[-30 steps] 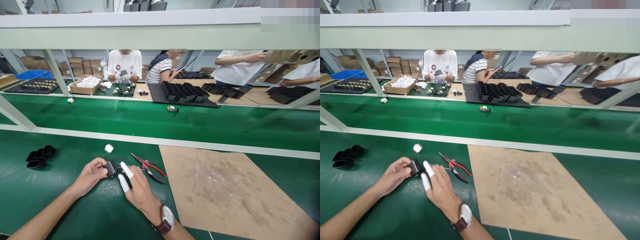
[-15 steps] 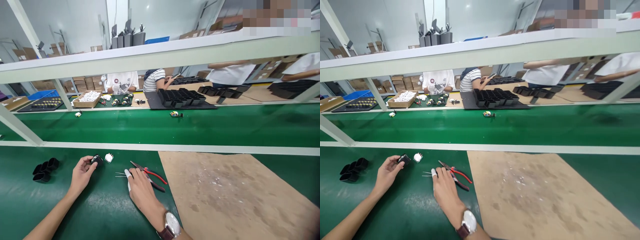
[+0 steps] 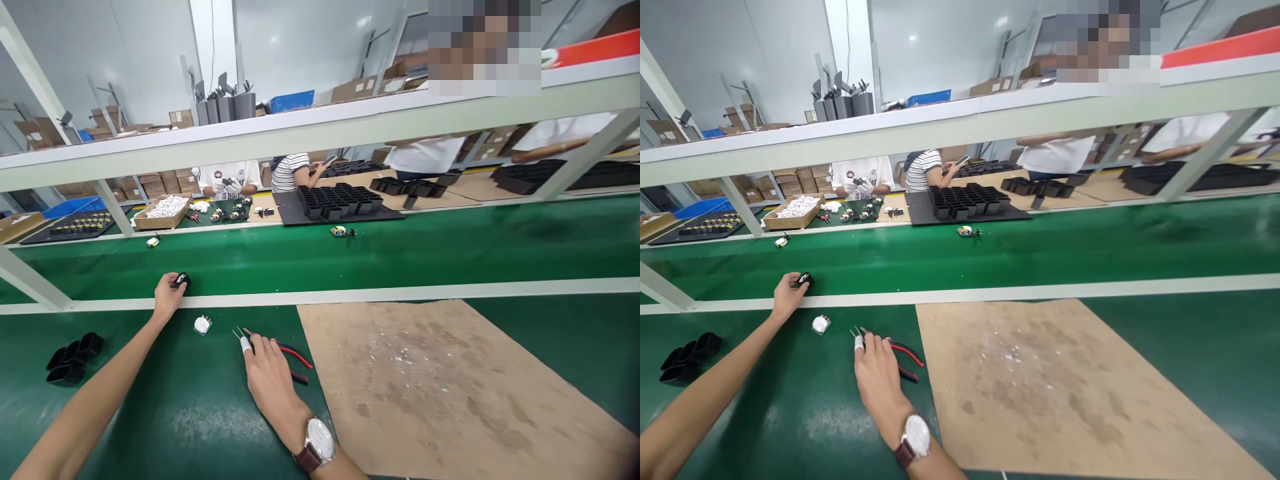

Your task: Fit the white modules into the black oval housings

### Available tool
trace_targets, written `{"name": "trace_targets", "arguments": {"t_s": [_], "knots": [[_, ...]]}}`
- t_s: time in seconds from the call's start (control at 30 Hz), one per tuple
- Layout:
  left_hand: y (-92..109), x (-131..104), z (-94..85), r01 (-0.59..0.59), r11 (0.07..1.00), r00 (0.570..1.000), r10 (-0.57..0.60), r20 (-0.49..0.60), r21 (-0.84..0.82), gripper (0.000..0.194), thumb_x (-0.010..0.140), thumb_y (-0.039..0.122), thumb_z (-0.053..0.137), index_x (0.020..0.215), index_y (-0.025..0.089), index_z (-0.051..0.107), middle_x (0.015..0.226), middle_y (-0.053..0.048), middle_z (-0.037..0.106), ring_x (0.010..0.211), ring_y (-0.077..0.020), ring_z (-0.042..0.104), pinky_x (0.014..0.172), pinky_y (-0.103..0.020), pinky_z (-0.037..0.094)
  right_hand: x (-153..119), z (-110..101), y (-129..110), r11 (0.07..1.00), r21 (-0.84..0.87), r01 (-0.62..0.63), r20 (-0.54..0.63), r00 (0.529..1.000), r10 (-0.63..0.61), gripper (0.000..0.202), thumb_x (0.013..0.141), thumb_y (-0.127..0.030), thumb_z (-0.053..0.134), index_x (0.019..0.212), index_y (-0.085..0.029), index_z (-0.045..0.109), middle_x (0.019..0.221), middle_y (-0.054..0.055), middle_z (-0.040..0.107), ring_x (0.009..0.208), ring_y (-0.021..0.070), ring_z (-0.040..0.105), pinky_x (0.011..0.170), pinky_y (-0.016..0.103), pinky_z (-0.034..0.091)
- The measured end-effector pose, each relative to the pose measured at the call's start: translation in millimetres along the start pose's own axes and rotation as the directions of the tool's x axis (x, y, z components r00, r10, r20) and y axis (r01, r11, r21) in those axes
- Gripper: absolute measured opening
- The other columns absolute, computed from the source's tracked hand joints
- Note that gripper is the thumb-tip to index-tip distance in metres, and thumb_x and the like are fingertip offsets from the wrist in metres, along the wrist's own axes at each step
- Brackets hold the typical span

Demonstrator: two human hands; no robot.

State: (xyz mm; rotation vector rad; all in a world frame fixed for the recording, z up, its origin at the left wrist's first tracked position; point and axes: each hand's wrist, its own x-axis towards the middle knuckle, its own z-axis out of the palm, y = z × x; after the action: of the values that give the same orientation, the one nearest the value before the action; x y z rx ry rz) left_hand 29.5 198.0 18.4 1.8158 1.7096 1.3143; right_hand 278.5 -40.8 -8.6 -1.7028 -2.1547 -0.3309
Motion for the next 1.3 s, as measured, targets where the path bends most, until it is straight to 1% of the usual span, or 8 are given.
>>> {"name": "trace_targets", "arguments": {"t_s": [0.13,0.27,0.4,0.53,0.7,0.97,1.1,1.3], "knots": [[-3,-12,3.0,-0.022,1.0,1.0,0.022,-0.003,0.016,0.048,0.08,0.029,0.077,0.122,0.013,0.059,0.117,-0.017,0.066,0.111,-0.0324,0.069,0.09,-0.048,0.063,1,-4,2,1.0,0.009,0.0,0.028,1.0,0.0,0.036,0.079,0.008,0.058,0.107,-0.013,0.068,0.107,0.016,0.065,0.102,0.0308,0.061,0.094,0.046,0.05],[1,-45,-11.0,-0.111,0.994,0.994,0.111,-0.002,0.005,0.055,0.088,0.04,0.072,0.134,0.015,0.054,0.137,-0.02,0.057,0.13,-0.0351,0.06,0.098,-0.049,0.06,1,-8,2,1.0,0.013,-0.005,0.053,0.999,0.005,0.037,0.077,0.009,0.056,0.105,-0.013,0.069,0.107,0.016,0.065,0.103,0.0314,0.061,0.095,0.047,0.051],[17,-86,-33.4,-0.2,0.98,0.975,0.201,0.091,-0.014,0.043,0.094,0.044,0.067,0.129,0.02,0.061,0.13,-0.014,0.067,0.109,-0.0289,0.07,0.096,-0.046,0.059,1,-8,0,1.0,0.02,-0.006,0.073,0.997,0.005,0.035,0.079,0.007,0.055,0.106,-0.012,0.069,0.105,0.017,0.065,0.101,0.0311,0.061,0.096,0.048,0.05],[35,-125,-43.3,-0.333,0.94,0.895,0.339,0.289,-0.072,0.021,0.098,0.037,0.066,0.113,0.024,0.073,0.114,-0.009,0.075,0.093,-0.0238,0.072,0.089,-0.038,0.06,1,-5,-3,0.999,0.033,0.01,0.084,0.996,-0.012,0.036,0.084,0.006,0.054,0.11,-0.015,0.068,0.108,0.014,0.066,0.1,0.0278,0.062,0.096,0.044,0.051],[38,-157,-27.7,-0.417,0.898,0.812,0.437,0.388,-0.139,0.025,0.101,0.03,0.06,0.121,0.026,0.074,0.116,-0.008,0.076,0.106,-0.0253,0.073,0.095,-0.041,0.061,1,-1,-6,0.999,0.031,0.022,0.095,0.995,-0.024,0.03,0.086,0.006,0.054,0.103,-0.015,0.068,0.107,0.011,0.066,0.098,0.0274,0.062,0.088,0.039,0.053],[32,-172,-17.7,-0.377,0.914,0.845,0.405,0.35,-0.148,0.026,0.102,0.024,0.056,0.12,0.025,0.074,0.116,-0.01,0.075,0.099,-0.0244,0.072,0.092,-0.043,0.062,-1,9,-7,0.999,0.025,0.021,0.062,0.998,-0.023,0.02,0.095,-0.001,0.053,0.09,-0.016,0.065,0.098,0.012,0.065,0.093,0.0286,0.057,0.082,0.04,0.05],[32,-176,-19.8,-0.296,0.941,0.873,0.337,0.353,-0.165,0.026,0.1,0.026,0.06,0.12,0.024,0.075,0.11,-0.009,0.075,0.082,-0.0204,0.069,0.08,-0.037,0.061,-2,9,-8,0.996,0.077,0.05,0.021,0.998,-0.052,0.023,0.092,0.004,0.053,0.088,-0.016,0.063,0.096,0.011,0.063,0.091,0.0279,0.055,0.082,0.041,0.048],[34,-180,-20.8,-0.139,0.954,0.894,0.235,0.381,-0.264,0.023,0.098,0.039,0.069,0.111,0.022,0.08,0.096,-0.007,0.075,0.074,-0.0169,0.066,0.067,-0.028,0.055,-2,0,-14,0.969,0.22,0.109,-0.08,0.992,-0.093,0.017,0.107,-0.013,0.046,0.099,-0.017,0.06,0.104,0.009,0.062,0.09,0.0235,0.054,0.083,0.038,0.046]]}}
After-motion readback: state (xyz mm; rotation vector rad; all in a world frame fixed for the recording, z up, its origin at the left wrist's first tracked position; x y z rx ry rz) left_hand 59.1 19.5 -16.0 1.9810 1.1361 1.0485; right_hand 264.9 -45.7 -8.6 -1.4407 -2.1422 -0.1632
